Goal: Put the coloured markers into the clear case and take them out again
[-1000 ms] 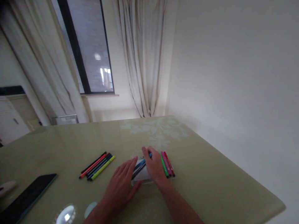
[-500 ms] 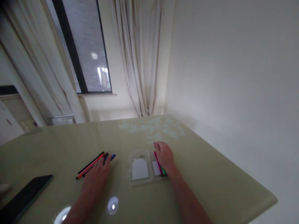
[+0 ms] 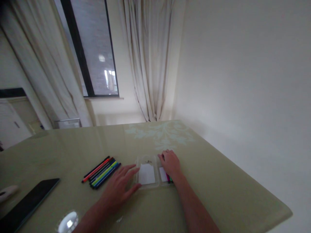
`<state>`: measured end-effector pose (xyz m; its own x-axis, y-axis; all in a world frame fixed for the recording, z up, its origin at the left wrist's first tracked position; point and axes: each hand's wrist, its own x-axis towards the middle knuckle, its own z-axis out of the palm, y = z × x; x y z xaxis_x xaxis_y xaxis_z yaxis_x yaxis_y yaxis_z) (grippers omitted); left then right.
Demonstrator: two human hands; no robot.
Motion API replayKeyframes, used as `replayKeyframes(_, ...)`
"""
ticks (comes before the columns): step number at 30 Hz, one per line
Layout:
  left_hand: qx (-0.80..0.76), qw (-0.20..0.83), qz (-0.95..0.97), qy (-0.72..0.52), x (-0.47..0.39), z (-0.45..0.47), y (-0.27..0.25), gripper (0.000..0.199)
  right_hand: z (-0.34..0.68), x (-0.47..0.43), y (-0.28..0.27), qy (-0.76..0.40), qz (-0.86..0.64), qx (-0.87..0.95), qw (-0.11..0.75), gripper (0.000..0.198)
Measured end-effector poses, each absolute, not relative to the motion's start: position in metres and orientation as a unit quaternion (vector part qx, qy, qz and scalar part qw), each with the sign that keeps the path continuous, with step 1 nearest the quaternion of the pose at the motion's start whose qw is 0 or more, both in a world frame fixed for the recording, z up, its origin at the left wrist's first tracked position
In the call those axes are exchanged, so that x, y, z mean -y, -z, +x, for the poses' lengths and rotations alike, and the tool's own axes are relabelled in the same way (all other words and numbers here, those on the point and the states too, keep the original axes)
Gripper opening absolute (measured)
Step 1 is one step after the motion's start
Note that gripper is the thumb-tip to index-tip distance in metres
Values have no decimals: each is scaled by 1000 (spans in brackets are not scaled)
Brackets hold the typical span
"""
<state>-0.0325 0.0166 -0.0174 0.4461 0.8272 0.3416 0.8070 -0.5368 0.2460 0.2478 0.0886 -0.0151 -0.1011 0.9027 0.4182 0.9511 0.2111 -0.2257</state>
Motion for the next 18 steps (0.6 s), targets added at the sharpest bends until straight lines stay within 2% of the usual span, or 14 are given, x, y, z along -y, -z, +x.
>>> replayKeyframes(2,-461,54,862,-205,-12,-24,21,53,249,-91,18,42,-621,742,248,31)
replayKeyframes(5,-481,61,855,-187,-8,-20,22,45,249,-95,21,19,-622,734,273,32)
replayKeyframes(11,-490,56,853,-171,-7,-19,17,43,248,-95,7,-54,-589,691,416,35)
replayKeyframes(16,-487,49,854,-175,-6,-16,21,43,262,-85,-10,-131,-574,700,404,50)
replayKeyframes(18,-484,44,855,-180,-6,-15,22,43,269,-82,-17,-114,-592,661,446,54)
